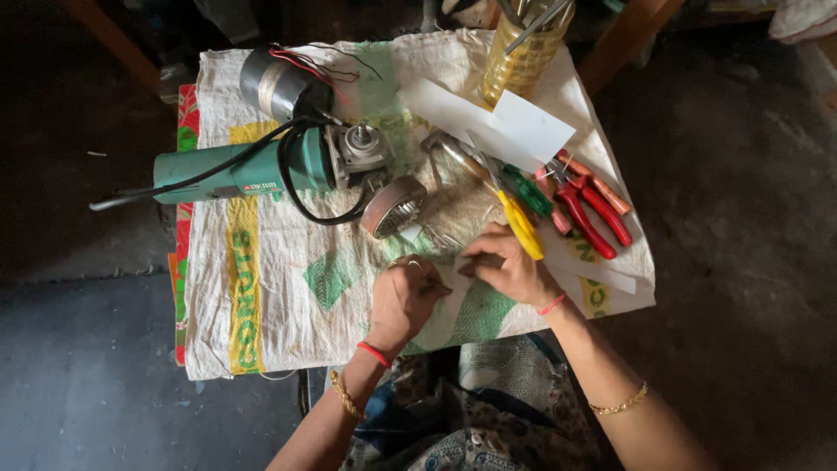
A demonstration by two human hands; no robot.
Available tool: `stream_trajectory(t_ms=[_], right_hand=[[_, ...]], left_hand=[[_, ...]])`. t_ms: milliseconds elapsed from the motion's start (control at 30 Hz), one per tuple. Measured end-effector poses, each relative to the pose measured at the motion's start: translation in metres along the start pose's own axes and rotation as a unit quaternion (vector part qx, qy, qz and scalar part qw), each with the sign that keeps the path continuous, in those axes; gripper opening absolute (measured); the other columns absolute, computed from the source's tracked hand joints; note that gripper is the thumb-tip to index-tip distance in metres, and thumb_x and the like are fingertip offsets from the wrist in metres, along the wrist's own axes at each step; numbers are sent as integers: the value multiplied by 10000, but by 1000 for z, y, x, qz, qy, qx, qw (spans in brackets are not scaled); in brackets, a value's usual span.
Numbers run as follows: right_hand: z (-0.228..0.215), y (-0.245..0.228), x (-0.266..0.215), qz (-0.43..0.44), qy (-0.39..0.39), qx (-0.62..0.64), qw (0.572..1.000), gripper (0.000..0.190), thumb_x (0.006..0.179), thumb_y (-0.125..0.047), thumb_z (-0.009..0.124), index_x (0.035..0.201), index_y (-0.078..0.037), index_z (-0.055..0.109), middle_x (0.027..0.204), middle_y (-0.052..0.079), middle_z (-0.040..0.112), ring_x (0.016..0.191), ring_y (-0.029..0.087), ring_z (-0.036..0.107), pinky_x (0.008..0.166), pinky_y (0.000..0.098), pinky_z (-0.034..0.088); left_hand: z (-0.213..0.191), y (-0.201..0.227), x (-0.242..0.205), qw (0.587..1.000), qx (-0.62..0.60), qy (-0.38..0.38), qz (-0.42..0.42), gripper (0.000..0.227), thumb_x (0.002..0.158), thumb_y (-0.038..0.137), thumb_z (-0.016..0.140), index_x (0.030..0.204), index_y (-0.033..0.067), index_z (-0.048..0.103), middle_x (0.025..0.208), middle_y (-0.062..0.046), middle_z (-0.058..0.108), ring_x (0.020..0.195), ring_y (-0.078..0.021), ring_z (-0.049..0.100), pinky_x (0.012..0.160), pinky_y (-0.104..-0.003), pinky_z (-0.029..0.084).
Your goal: The person cuts a white plastic strip into small rectangular pieces using yellow-handled scissors. The person repeatedly trims the pieces and places them on the table.
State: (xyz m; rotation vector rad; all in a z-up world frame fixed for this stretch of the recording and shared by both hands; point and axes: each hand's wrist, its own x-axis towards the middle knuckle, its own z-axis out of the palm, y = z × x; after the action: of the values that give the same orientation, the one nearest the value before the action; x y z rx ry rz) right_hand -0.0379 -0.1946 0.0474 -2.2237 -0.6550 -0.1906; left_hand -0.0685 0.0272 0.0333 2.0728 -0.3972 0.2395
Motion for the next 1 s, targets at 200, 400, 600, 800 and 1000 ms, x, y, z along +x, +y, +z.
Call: stream_trajectory(t_ms=[200,400,600,800,1000], right_hand=[[4,8,-22,106,134,266,949,120,890,-74,775,1001,-41,743,884,23,748,746,87,657,683,228,530],[11,7,-17,166,231,250,925,116,893,1,784,993,5,725,860,80,726,729,105,640,654,223,513],[81,-45,17,161,47,128,977,106,913,-114,740,1004,-62,759,953,94,805,764,168,766,658,324,634],[91,-60,32,110,96,-50,988,235,931,-41,644,1158,-29,705,1066,163,756,903,263,748,749,361,605],[69,-60,52,113,148,-227,956,397,670,-209,853,992,-19,722,1007,262,694,944,451,651,770,507,506]], left_hand=[[-26,-13,-3,995,-8,29,-94,135,732,144,872,788,63,780,757,-98,765,619,-209,728,557,-344,574],[-80,-26,-5,972,-99,26,-211,164,788,109,841,839,-17,750,650,-140,747,530,-149,695,471,-290,522],[-99,-34,12,986,-2,29,-164,319,713,131,880,979,9,752,759,-130,766,638,-180,755,562,-339,587],[-120,-28,8,997,55,-19,-51,695,658,164,887,1310,111,653,959,-173,765,738,-264,758,651,-383,587],[-113,-17,16,994,101,5,-30,922,676,367,889,1470,138,479,1143,-161,732,759,-352,728,637,-438,576]])
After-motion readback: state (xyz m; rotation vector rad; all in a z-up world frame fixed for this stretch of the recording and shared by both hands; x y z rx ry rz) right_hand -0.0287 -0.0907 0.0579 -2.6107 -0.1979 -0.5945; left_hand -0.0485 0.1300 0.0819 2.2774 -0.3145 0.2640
